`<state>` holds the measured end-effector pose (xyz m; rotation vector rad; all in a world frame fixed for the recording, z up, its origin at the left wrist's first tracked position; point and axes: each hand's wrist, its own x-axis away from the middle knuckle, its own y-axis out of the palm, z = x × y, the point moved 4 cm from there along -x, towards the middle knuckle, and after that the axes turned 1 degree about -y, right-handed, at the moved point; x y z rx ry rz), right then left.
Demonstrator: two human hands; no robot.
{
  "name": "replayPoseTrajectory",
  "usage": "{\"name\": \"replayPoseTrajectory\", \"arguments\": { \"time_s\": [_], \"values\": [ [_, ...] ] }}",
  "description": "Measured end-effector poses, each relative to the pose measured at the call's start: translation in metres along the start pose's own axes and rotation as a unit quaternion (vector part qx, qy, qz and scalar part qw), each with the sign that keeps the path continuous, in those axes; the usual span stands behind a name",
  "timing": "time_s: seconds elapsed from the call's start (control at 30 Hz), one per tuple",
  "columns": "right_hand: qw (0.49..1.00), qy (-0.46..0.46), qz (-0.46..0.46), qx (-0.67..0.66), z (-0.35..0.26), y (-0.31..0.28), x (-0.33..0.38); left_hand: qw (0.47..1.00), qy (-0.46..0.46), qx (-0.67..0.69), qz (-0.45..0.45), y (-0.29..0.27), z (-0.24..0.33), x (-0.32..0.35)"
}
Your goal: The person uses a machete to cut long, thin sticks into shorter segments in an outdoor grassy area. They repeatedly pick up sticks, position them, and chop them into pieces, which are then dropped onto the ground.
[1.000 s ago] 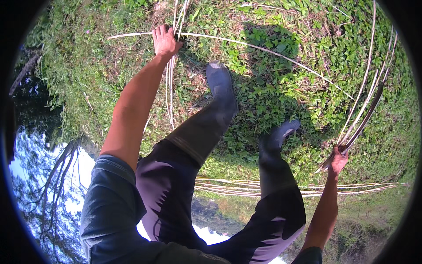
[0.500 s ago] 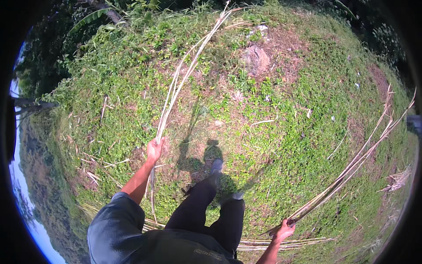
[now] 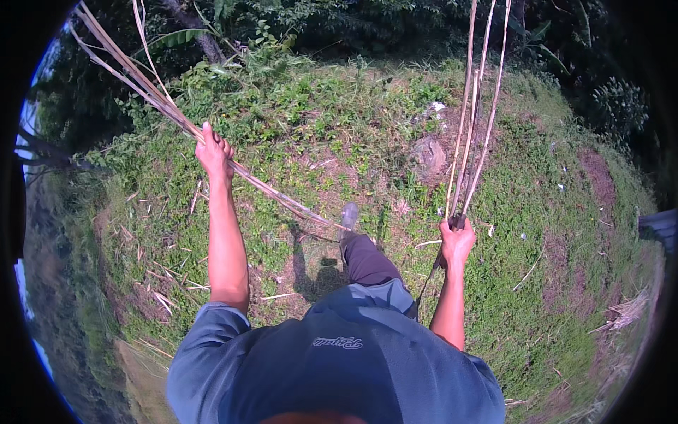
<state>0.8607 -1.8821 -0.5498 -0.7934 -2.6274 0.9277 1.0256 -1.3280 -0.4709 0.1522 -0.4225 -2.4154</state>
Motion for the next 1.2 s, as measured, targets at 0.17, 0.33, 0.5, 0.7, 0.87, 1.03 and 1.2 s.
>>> {"name": "replayPoseTrajectory", "arguments": {
  "time_s": [0.17,0.33,0.5,0.7,0.87,1.03,1.2],
  "values": [
    [0.999,-0.039,-0.030,0.012,-0.112,0.112,-0.078,0.997,-0.032,0.059,0.037,0.042,-0.011,-0.114],
    [0.987,-0.066,-0.067,0.127,-0.237,0.194,-0.173,0.997,-0.027,0.050,0.058,0.075,0.010,-0.228],
    [0.957,-0.064,-0.108,0.261,-0.357,0.266,-0.262,0.992,-0.046,0.017,0.117,0.088,0.005,-0.344],
    [0.963,-0.022,-0.131,0.235,-0.502,0.422,-0.375,0.993,-0.006,0.028,0.111,0.118,-0.012,-0.511],
    [0.979,0.009,-0.057,0.196,-0.613,0.459,-0.444,0.931,0.014,-0.362,0.050,0.221,0.036,-0.640],
    [0.984,0.069,-0.152,-0.054,-0.567,0.490,-0.386,0.924,0.336,0.038,-0.179,0.264,0.181,-0.531],
    [0.956,0.193,-0.033,0.220,-0.383,0.403,-0.261,0.738,0.545,0.249,-0.310,0.292,0.281,-0.485]
  ]
}}
